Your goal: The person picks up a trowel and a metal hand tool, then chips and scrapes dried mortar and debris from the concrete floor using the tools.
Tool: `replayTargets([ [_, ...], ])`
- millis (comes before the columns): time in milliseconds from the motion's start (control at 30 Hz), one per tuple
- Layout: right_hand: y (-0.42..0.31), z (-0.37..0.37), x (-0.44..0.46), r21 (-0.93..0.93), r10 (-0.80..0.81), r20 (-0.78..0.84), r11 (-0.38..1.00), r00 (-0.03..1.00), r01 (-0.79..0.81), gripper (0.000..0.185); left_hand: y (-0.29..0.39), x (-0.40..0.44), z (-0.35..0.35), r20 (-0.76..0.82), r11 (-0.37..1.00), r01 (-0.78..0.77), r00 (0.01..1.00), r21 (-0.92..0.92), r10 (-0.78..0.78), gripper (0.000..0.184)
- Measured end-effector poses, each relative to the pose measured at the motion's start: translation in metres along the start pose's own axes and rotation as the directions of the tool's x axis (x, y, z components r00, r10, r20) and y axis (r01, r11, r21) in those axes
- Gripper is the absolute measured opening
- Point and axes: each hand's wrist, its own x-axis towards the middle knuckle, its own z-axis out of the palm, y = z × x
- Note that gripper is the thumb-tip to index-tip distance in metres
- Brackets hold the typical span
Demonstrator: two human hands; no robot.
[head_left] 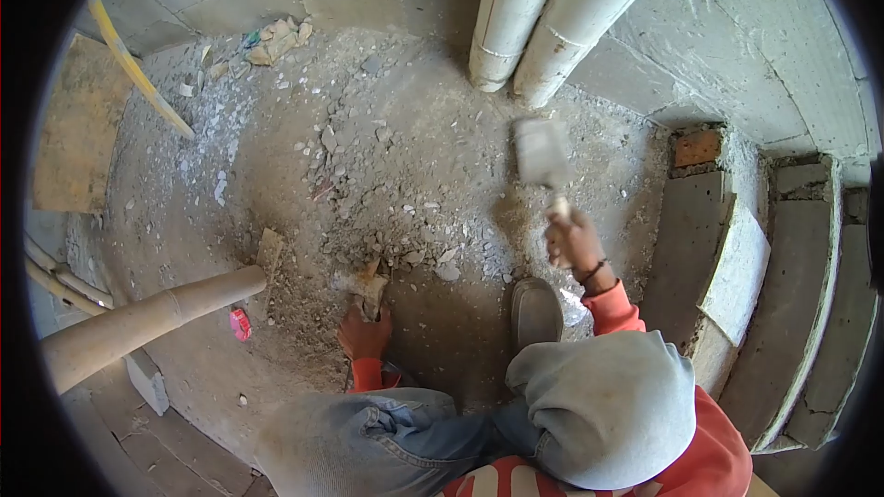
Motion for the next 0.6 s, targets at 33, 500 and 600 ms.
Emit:
replayTargets([
  [33, 0.004, -0.007, 0.007, 0.063, -0.134, -0.158, 0.987, 0.978, 0.145, 0.011, 0.002, 0.001, -0.002, 0.022, 1.0, 0.009, 1.0, 0.014, -0.01, 0.055],
  [500, -0.013, -0.019, 0.036, 0.18, -0.2, -0.371, 0.943, 0.907, 0.281, 0.012, 0.003, 0.004, -0.001, 0.041, 1.0, 0.014, 0.999, -0.004, -0.014, 0.055],
  [600, -0.002, -0.031, 0.054, 0.187, -0.266, -0.618, 0.864, 0.739, 0.468, 0.013, -0.002, -0.001, 0.003, 0.032, 1.0, 0.008, 0.999, 0.018, -0.009, 0.054],
])
